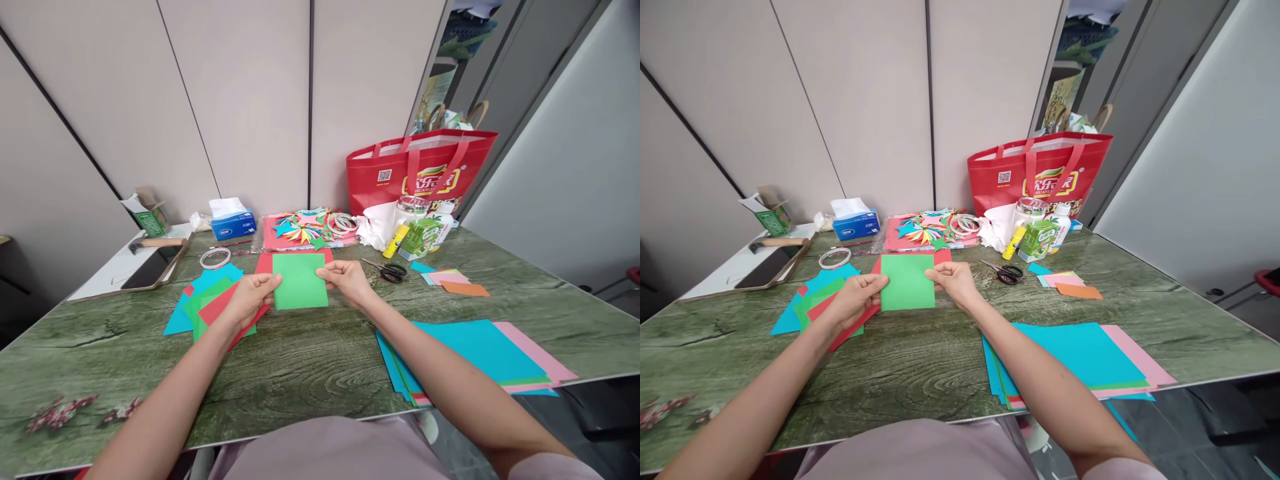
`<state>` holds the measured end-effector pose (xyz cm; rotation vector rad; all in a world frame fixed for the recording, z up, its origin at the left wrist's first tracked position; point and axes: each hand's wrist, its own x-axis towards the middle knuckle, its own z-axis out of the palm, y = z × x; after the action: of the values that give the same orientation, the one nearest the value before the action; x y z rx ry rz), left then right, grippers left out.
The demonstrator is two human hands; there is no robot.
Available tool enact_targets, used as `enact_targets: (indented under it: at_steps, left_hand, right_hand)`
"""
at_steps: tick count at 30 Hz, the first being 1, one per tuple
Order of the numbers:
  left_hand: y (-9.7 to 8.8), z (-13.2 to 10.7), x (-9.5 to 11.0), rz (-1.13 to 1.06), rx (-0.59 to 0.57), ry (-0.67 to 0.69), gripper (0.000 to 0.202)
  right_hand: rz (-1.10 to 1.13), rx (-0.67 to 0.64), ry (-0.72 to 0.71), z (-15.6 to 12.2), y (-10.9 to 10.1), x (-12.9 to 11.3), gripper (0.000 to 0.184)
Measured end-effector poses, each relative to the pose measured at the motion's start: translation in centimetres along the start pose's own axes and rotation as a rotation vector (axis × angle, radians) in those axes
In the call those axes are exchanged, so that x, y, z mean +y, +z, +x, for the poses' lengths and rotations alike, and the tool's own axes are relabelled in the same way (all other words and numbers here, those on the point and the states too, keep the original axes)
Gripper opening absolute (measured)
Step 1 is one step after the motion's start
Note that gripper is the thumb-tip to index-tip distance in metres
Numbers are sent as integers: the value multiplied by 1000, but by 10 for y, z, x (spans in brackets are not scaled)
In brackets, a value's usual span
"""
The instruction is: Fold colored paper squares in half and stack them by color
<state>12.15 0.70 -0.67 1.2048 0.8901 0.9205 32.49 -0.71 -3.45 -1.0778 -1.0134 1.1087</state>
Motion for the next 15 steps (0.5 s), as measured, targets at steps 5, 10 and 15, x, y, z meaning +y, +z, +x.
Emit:
enact_targets:
  at_steps: [5, 10, 15]
  left_hand:
    - [0, 0, -5, 46, -180, -49, 30]
    - [-4, 2, -10, 51, -196, -71, 35]
    - [-3, 0, -9, 83, -199, -139, 36]
  right_hand:
    - [13, 47, 10, 4, -3, 0, 29]
    - [17, 59, 6, 5, -3, 0, 30]
    - [21, 65, 6, 6, -4, -2, 31]
